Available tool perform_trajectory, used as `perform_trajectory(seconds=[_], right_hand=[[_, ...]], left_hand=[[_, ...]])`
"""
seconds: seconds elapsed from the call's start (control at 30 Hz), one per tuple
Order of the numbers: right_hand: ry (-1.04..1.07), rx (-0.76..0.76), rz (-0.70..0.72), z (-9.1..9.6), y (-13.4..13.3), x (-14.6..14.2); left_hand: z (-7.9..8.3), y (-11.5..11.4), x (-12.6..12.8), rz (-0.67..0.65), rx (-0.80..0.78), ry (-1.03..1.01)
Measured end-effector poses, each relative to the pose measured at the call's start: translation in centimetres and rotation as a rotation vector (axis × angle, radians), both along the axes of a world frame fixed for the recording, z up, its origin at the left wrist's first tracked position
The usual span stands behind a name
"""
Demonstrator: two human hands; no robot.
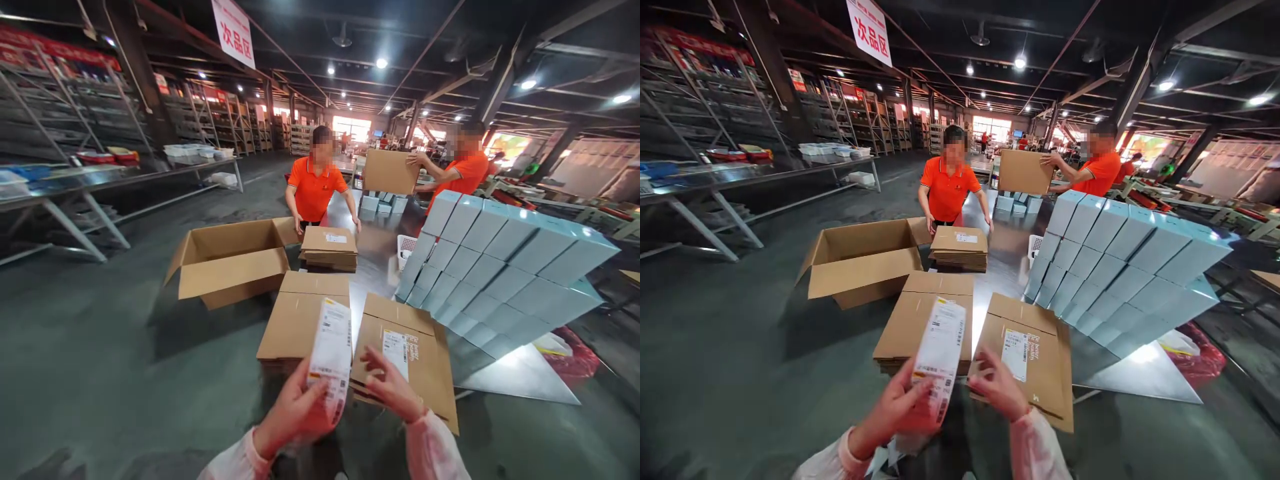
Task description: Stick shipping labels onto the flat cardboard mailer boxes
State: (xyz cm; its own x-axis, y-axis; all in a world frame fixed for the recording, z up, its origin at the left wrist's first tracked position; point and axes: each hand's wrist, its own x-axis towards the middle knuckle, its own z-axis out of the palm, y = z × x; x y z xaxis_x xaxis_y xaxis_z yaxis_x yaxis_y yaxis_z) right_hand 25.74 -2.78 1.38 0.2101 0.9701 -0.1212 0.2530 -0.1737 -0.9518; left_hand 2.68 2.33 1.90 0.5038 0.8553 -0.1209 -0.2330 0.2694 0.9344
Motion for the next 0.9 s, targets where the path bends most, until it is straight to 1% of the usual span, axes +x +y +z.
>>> perform_trajectory(seconds=[0.03, 0.07, 0.1, 0.13, 0.17, 0.23, 0.27, 0.3, 0.37, 0.4, 0.47, 0.57, 0.63, 0.7, 0.8, 0.83, 0.9], right_hand=[[0.15, 0.029, 0.104, -0.1, 0.6, -3.0], [0.242, 0.061, 0.085, -0.4, 1.1, -5.5], [0.287, 0.068, 0.087, -0.8, 1.3, -7.5], [0.284, 0.061, 0.098, -1.2, 1.3, -8.8], [0.256, 0.04, 0.145, -1.5, 1.3, -9.6], [0.211, -0.001, 0.283, -1.8, 1.5, -9.8], [0.203, -0.003, 0.307, -1.7, 1.8, -9.5], [0.19, 0.004, 0.295, -1.4, 2.3, -9.0], [0.112, 0.023, 0.237, -0.5, 3.8, -8.2], [0.044, 0.028, 0.235, -0.1, 4.5, -7.9], [-0.076, 0.027, 0.278, 0.3, 5.8, -7.7], [-0.1, 0.015, 0.275, -0.4, 7.3, -8.0], [-0.087, 0.016, 0.23, -1.0, 8.2, -8.3], [-0.104, 0.065, 0.212, -1.1, 9.1, -8.5], [-0.151, 0.183, 0.234, -0.3, 10.7, -8.6], [-0.154, 0.218, 0.243, 0.0, 11.5, -8.5], [-0.176, 0.269, 0.212, 0.2, 13.7, -8.1]], left_hand=[[-0.3, -0.2, 0.2, -0.042, 0.019, 0.002], [-0.6, -0.2, 0.4, -0.049, 0.032, 0.005], [-0.8, 0.1, 0.4, -0.02, 0.034, 0.005], [-1.0, 0.5, 0.2, 0.032, 0.018, -0.004], [-1.3, 0.9, -0.1, 0.091, -0.019, -0.019], [-1.7, 1.7, -0.7, 0.183, -0.113, -0.035], [-1.8, 1.8, -1.0, 0.2, -0.138, -0.023], [-2.0, 1.8, -1.1, 0.207, -0.14, 0.004], [-2.5, 1.5, -1.1, 0.223, -0.093, 0.068], [-2.8, 1.3, -0.9, 0.244, -0.066, 0.094], [-3.6, 1.1, -0.3, 0.334, -0.04, 0.131], [-4.9, 1.5, 0.5, 0.504, -0.019, 0.164], [-5.5, 2.2, 0.7, 0.549, 0.01, 0.164], [-5.8, 3.1, 0.4, 0.544, 0.043, 0.153], [-6.2, 4.5, -0.5, 0.509, 0.078, 0.137], [-6.5, 4.9, -0.9, 0.485, 0.066, 0.125], [-7.2, 5.4, -1.4, 0.403, -0.001, 0.093]])
